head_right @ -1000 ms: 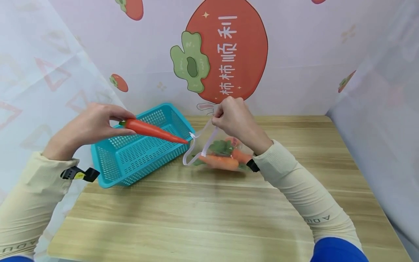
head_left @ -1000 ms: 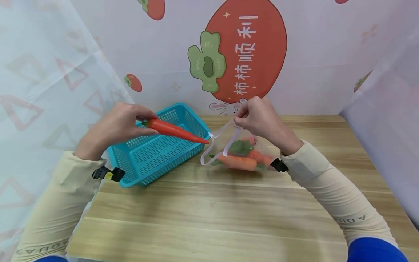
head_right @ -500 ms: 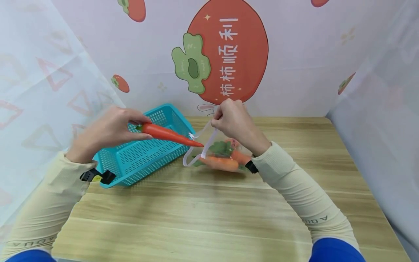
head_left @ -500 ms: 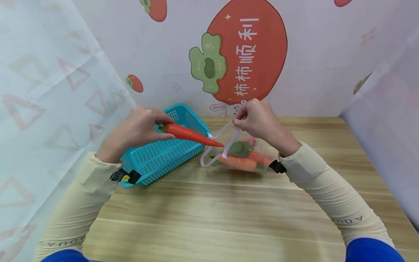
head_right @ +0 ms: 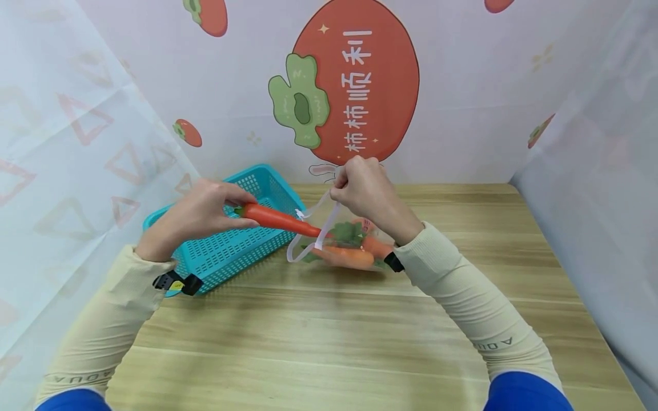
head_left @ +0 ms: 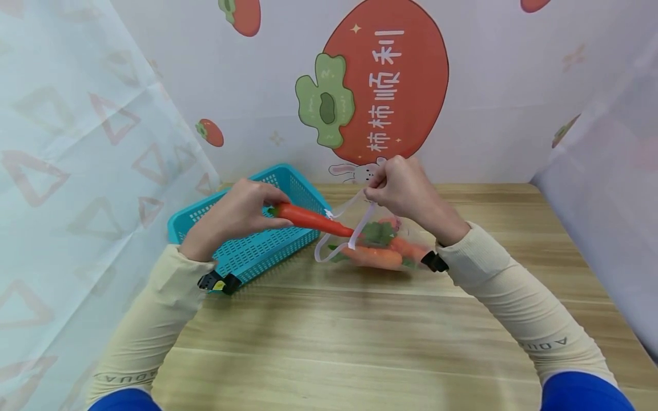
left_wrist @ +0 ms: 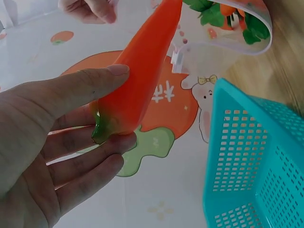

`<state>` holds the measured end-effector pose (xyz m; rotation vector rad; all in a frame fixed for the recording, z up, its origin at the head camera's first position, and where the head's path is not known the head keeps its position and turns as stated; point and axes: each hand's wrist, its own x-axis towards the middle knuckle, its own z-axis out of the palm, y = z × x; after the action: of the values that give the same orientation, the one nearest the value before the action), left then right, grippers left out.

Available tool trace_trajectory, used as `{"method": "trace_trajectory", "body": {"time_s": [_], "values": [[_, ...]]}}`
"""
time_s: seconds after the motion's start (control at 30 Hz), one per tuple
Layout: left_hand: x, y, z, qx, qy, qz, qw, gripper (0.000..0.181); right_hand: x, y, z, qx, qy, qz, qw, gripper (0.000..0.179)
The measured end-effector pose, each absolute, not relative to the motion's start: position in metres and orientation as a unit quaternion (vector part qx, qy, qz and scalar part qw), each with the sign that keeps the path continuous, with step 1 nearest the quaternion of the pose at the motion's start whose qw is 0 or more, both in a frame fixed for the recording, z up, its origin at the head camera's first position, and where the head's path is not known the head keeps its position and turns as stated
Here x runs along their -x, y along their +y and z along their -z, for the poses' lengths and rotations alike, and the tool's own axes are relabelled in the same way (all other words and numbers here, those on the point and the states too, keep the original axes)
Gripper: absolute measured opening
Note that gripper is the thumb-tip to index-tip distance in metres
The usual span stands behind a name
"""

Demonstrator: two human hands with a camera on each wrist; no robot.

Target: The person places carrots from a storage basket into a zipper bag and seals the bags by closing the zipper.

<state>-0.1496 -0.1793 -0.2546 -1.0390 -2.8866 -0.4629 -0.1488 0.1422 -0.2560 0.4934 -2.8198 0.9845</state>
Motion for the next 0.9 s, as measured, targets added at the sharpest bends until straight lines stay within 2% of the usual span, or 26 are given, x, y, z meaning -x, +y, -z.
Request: {"method": "trace_trajectory", "body": {"time_s": [0.4,0.9], "values": [[0.148,-0.16,0.267,0.314,-0.937,0.152,-0.008,0.043,0.149,0.142,0.257,-0.168,-0.929,-0.324,0.062,0.014],[0.148,-0.139,0.288,0.322,-0.936,0.144,-0.009,0.041,0.149,0.139,0.258,-0.167,-0.931,-0.319,0.057,0.013]]}}
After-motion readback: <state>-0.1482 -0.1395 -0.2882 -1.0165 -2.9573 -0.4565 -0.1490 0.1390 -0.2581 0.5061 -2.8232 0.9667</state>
